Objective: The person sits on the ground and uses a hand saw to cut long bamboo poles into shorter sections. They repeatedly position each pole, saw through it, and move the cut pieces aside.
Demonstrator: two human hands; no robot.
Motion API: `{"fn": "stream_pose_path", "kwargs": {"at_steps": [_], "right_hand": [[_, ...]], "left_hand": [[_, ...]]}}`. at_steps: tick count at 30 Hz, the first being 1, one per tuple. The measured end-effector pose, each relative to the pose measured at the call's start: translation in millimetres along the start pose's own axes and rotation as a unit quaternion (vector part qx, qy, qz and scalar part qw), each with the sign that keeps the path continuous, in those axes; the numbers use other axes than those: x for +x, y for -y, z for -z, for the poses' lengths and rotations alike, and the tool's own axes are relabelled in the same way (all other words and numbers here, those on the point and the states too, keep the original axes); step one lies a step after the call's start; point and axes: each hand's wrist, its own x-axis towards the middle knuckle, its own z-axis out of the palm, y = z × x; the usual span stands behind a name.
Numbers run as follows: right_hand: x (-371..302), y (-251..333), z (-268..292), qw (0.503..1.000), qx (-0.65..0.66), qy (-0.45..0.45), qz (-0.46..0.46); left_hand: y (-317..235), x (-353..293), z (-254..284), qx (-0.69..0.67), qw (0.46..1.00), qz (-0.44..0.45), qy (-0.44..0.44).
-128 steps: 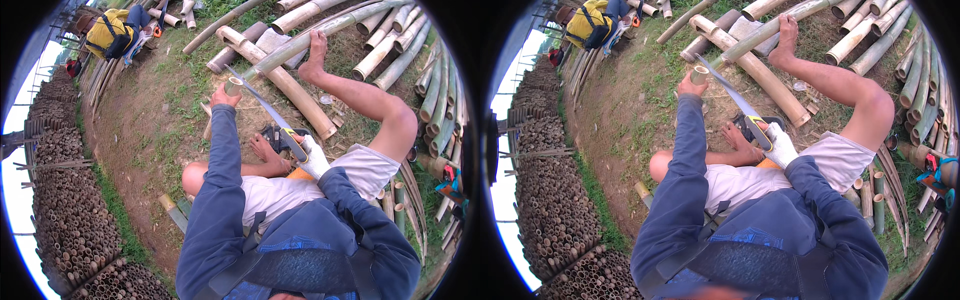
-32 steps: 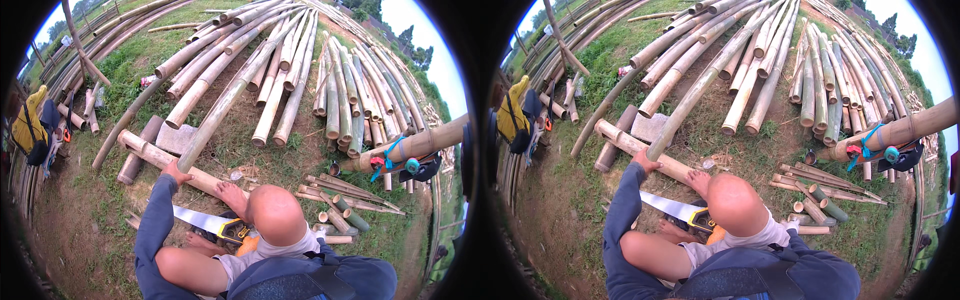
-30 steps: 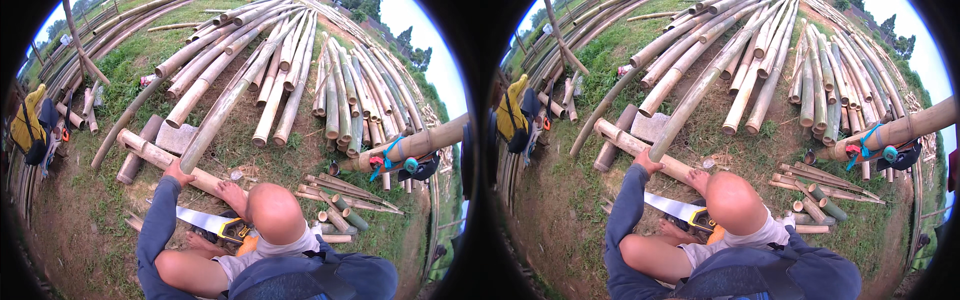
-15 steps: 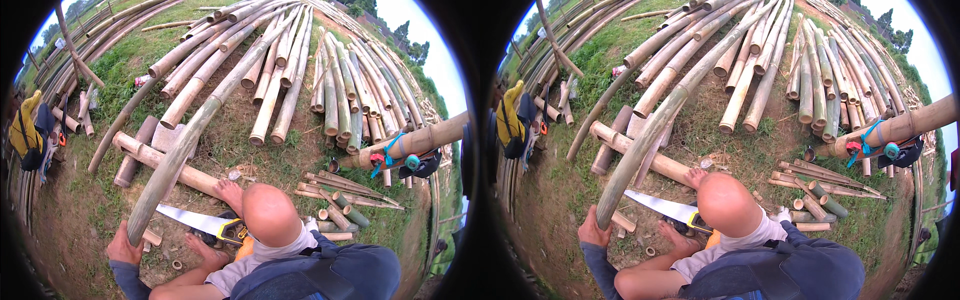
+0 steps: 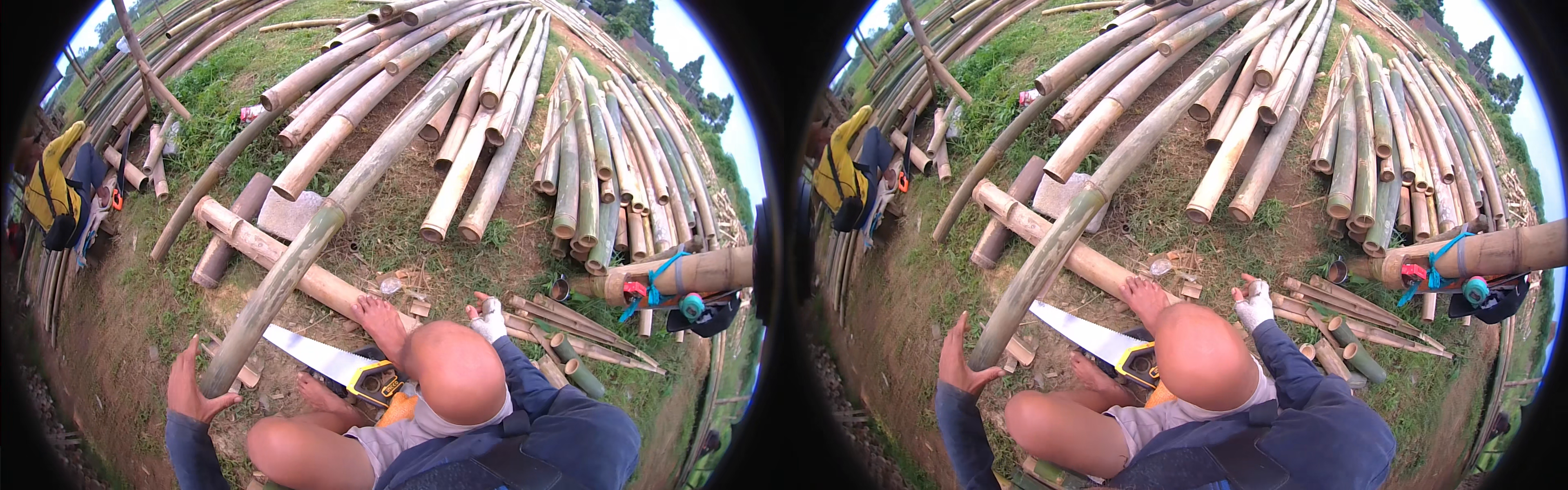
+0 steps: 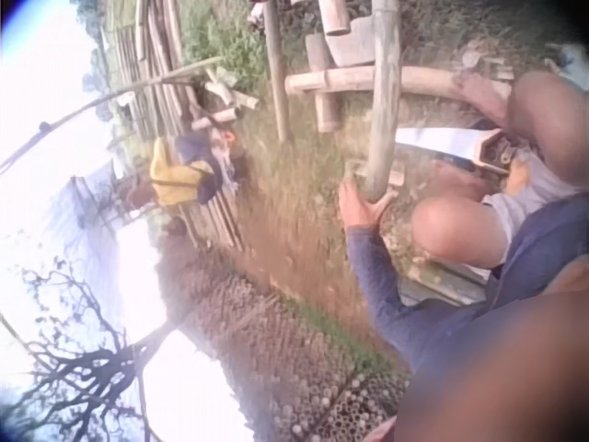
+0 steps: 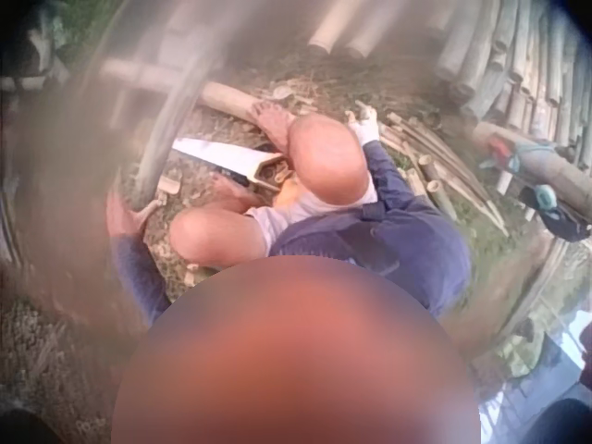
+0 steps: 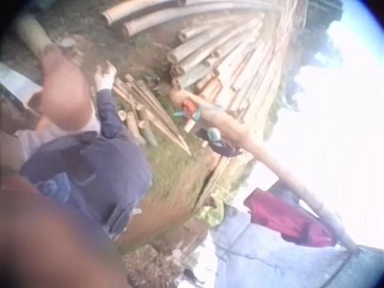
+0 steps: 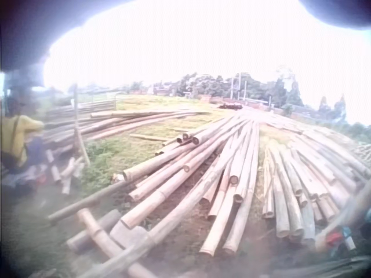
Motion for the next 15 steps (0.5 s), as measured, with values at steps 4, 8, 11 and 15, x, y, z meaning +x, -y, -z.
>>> {"fn": "stream_pose_path", "kwargs": {"at_steps": [4, 8, 11, 15], "right_hand": [[67.3, 122.5, -53.2, 0.927, 0.319, 0.186, 0.063], [148.7, 244.5, -102.6, 0.797, 0.566, 0.199, -0.067], [212.6, 300.5, -110.4, 0.649, 0.725, 0.186, -0.133], [264.4, 334.8, -95.1, 0.606, 0.771, 0.192, -0.044]], "left_hand": [[-51.4, 97.0, -37.8, -0.076, 0.995, -0.066, 0.010], [-67.0, 163.0, -68.6, -0.185, 0.962, 0.005, 0.199], [-65.7, 158.1, -63.9, -0.194, 0.965, -0.017, 0.178], [-72.1, 143.9, -42.3, -0.145, 0.977, -0.036, 0.154]]}}
